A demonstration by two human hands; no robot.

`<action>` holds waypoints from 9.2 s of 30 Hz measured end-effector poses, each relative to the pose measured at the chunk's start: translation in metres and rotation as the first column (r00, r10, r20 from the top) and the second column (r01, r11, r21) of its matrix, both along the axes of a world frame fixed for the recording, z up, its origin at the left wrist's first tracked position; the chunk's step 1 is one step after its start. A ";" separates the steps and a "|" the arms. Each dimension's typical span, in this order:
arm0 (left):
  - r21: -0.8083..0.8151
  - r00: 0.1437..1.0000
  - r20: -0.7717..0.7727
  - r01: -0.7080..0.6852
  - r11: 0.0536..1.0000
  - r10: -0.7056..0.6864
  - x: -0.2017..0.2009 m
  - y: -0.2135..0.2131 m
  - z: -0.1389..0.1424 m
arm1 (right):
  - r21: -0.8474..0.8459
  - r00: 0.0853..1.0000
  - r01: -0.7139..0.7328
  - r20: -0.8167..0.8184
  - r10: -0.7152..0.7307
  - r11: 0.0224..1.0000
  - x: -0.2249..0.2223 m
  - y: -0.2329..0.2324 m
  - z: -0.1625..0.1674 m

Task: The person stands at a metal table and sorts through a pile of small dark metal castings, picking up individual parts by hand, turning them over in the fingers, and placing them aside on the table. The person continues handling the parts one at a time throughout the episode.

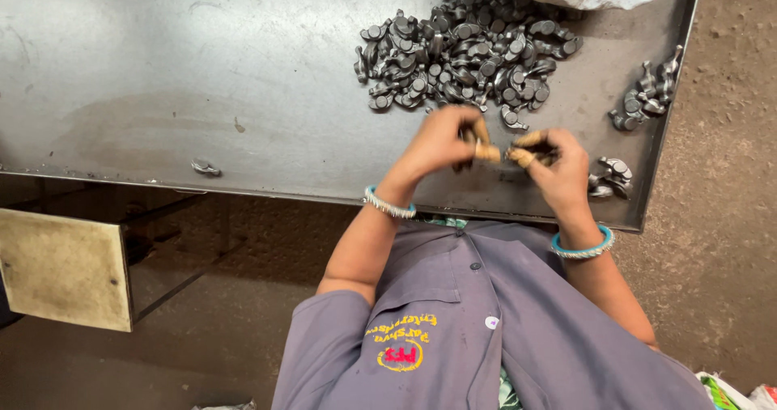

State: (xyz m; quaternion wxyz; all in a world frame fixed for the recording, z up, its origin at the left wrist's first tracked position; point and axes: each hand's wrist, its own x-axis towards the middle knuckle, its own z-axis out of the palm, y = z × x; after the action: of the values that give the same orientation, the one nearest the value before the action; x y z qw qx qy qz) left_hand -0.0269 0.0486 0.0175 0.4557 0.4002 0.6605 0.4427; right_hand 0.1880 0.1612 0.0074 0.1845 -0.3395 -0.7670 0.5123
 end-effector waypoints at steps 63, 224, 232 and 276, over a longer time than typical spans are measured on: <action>0.170 0.839 -0.312 -0.411 0.896 0.445 0.032 -0.042 -0.017 | 0.345 0.977 -0.214 0.089 0.195 0.914 -0.072 0.004 0.022; 0.154 0.821 -0.416 -0.360 0.920 0.391 0.030 -0.035 -0.029 | 0.396 0.980 -0.097 0.198 0.019 0.913 -0.016 -0.005 0.028; 0.180 0.822 -0.388 -0.377 0.909 0.418 0.031 -0.033 -0.020 | 0.546 0.970 -0.050 0.227 -0.091 0.836 -0.026 -0.014 0.019; 0.145 0.850 -0.247 -0.443 0.885 0.466 0.018 -0.040 -0.036 | 0.436 0.967 -0.221 0.212 0.140 0.872 -0.033 -0.018 0.035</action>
State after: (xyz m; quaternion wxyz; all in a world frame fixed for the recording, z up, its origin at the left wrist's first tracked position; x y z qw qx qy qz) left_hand -0.0084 0.0089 -0.0181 0.2249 0.3084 0.7742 0.5049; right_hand 0.1549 0.1434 0.0419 0.1428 -0.2567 -0.9071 0.3014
